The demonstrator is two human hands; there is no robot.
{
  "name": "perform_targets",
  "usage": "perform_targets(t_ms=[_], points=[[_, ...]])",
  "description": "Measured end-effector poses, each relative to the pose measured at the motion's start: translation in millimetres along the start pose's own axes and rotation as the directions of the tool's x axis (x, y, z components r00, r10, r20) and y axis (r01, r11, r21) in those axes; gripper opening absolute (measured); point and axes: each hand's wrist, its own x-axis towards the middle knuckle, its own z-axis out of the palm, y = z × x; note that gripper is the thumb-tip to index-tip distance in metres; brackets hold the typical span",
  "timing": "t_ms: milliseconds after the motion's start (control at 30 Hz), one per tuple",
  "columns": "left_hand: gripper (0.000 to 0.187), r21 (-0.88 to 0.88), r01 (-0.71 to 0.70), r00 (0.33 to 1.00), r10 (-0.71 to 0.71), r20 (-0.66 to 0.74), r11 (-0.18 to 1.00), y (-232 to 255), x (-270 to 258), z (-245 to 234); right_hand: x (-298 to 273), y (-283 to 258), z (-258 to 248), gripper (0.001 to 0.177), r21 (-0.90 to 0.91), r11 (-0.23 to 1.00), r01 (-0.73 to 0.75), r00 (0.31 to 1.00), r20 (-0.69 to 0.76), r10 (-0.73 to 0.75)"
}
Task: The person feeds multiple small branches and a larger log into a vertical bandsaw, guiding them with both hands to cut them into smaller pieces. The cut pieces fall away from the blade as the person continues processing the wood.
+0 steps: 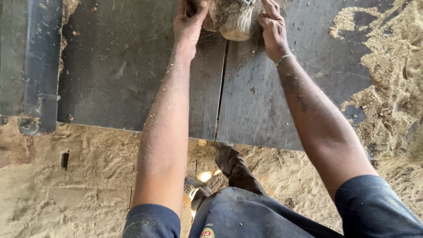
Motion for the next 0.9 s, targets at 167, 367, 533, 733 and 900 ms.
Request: perform_targets(t_ms=[167,367,533,733,900], points=[[0.084,0.250,0.140,0.984,-0.108,-0.138,0.958,-12.6,-15.3,-16.1,-14.0,-12.2,-26.5,0.061,0.029,0.997,-0.067,0.986,-0.150,0.071],[0.011,0.437,-0.235,0.897,0.367,-0.245,0.868,-38.7,-86.0,-29.0,-82.9,-45.8,-34.7,0.033,-0.210,0.977,-0.044,0.984,-0.180,0.006],[0.020,0.383,-0.210,0.909,0.324,-0.262,0.899,-32.4,-174.3,-28.3,-179.3,-82.9,-36.9,0.037,-0.288,0.956,-0.062,0.980,-0.199,0.004],[0.025,0.413,-0.177,0.939,0.279,-0.200,0.893,-8.0,-232.9,-26.0,-241.6,-112.1,-74.8,0.036,0.093,0.975,-0.202,0.886,-0.408,0.223],[0.023,0.448,0.022,0.987,0.052,-0.152,0.894,2.1,-267.3,-30.0,-258.6,-150.0,-137.9,0.031,-0.059,0.977,-0.205,0.784,-0.607,0.128]])
